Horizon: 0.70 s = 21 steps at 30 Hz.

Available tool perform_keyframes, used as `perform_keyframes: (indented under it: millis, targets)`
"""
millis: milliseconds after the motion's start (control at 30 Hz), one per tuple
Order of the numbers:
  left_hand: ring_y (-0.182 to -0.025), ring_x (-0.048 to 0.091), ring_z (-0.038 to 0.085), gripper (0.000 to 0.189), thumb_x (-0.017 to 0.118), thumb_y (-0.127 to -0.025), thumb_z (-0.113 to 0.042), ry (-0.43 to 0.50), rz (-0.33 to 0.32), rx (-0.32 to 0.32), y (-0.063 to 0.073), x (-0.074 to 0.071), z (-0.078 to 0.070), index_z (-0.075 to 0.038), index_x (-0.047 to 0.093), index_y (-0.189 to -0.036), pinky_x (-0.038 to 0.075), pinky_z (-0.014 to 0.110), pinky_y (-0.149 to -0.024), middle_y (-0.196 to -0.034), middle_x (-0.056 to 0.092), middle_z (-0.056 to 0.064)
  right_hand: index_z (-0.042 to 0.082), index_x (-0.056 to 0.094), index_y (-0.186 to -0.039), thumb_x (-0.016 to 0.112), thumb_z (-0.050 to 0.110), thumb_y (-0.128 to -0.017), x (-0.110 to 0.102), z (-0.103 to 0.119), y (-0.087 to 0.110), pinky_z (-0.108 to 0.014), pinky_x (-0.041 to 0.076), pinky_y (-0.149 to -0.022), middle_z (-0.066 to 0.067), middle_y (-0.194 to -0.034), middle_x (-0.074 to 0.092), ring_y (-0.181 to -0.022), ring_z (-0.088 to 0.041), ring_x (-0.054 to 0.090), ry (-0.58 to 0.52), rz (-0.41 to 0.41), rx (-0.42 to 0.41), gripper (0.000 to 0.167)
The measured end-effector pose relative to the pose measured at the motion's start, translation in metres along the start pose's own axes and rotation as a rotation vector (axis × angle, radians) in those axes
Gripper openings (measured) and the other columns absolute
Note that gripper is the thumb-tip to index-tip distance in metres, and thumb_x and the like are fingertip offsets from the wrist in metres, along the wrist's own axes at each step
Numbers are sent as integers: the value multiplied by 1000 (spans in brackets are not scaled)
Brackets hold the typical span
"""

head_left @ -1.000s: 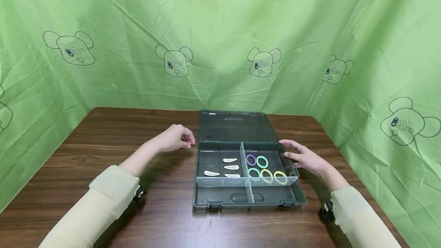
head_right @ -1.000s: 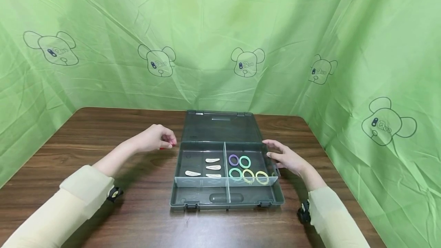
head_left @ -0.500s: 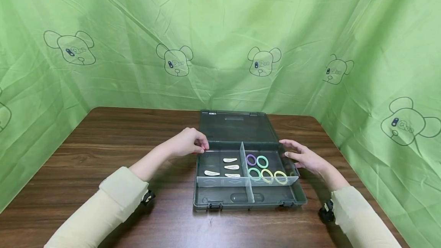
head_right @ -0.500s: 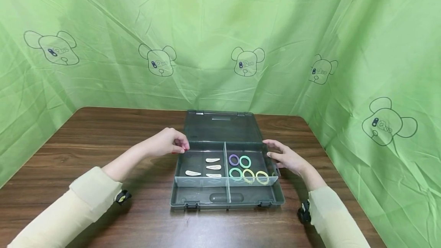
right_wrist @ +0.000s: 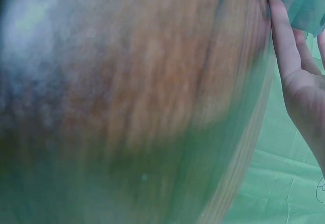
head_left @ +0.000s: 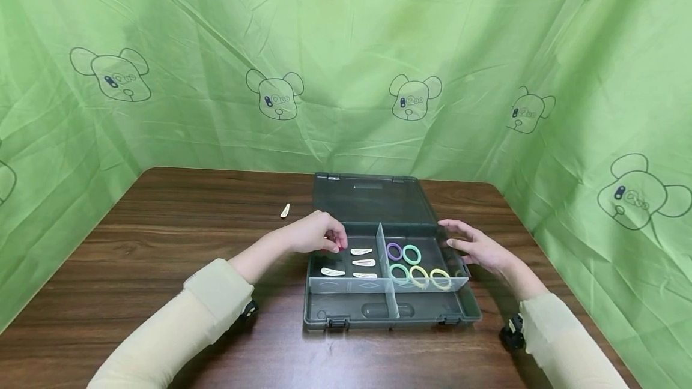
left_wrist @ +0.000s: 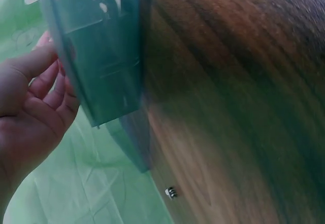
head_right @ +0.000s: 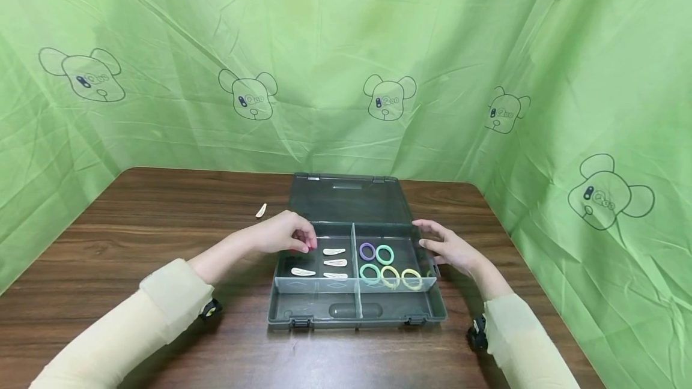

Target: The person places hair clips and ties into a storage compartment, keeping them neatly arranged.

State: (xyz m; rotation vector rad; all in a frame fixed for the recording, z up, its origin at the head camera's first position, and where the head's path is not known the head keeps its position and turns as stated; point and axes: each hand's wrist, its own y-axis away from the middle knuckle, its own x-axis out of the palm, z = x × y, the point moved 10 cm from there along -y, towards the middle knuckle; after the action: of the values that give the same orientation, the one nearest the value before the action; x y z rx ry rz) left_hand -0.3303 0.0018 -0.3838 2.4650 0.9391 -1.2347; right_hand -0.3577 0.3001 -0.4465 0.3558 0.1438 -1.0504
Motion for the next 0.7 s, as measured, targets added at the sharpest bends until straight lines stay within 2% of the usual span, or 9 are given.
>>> perform_keyframes:
  millis: [267, 467, 700]
  targets:
    - [-60, 56, 1, 12, 73, -78, -2, -31, 60, 23, -6, 17, 8, -12, 70, -82, 49, 19, -58, -72, 66, -7, 15, 27, -146, 52, 22, -97, 1, 0, 0, -45, 52, -82, -18, -148, 26, -119, -24, 51, -4, 6, 3, 56]
    - [-60, 54, -2, 11, 75, -77, -7, -116, 88, 27, -8, 27, 12, -16, 70, -80, 47, 18, -60, -71, 64, -11, 14, 26, -147, 51, 21, -98, 2, 0, 0, -45, 52, -81, -19, -147, 27, -119, -25, 51, -8, 11, 2, 55]
    - [-59, 55, -2, 12, 74, -78, -5, -189, 108, 6, -9, 31, 13, -16, 69, -80, 46, 18, -63, -68, 63, -11, 12, 25, -147, 50, 21, -98, 2, 2, 0, -44, 52, -81, -20, -147, 24, -119, -23, 51, 8, 11, -12, 55]
